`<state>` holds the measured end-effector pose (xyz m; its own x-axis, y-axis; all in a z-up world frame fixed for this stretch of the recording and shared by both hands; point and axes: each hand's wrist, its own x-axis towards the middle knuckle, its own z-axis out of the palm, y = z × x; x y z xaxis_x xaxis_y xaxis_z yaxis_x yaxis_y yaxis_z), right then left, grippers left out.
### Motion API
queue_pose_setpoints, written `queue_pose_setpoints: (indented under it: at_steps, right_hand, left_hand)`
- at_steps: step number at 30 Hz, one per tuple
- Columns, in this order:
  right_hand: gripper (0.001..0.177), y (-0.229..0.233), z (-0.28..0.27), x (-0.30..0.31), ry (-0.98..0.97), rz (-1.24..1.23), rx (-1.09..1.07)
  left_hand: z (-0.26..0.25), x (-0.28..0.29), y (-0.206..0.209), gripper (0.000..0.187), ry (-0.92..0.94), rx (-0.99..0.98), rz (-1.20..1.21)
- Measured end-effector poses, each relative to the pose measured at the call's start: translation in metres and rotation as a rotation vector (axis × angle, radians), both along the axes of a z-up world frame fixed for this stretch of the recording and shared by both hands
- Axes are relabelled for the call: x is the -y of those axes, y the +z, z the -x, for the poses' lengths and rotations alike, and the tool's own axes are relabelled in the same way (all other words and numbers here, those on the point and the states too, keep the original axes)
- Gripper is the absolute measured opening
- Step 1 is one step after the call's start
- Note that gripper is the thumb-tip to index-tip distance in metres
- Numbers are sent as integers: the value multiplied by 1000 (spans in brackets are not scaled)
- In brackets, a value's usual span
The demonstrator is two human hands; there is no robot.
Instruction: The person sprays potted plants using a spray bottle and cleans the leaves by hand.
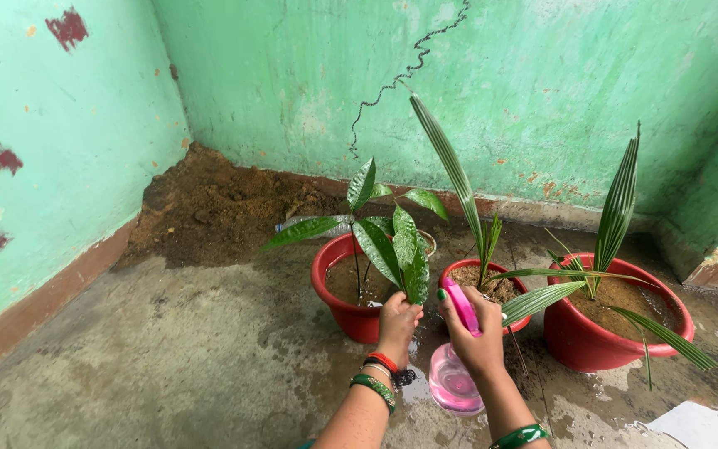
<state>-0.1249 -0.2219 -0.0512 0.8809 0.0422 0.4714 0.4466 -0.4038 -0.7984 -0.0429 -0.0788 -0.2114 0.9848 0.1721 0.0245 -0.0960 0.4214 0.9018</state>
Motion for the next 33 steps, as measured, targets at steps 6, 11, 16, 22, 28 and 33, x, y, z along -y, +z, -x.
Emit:
queue_pose_setpoints:
  at_steps: [6,11,16,22,28,33]
  right_hand:
    - [23,-34,29,22,96,-132,141]
    - [29,-78,44,8,41,-113,-210]
    - [43,-116,14,-22,73,-3,-217]
    - [65,-126,-44,-66,27,-91,-417]
    - [53,-108,-96,-92,49,-82,-527]
    - [42,-99,-121,-88,368,-186,-731]
  left_hand:
    - [59,-45,10,56,64,-92,-93]
    - [108,-76,19,58,116,-25,-169]
    - [115,-108,15,80,318,206,-784]
    - [115,-127,33,98,339,60,-1433]
    - [108,-118,36,99,236,-9,-1485]
    - [106,-113,30,100,249,6,-1455]
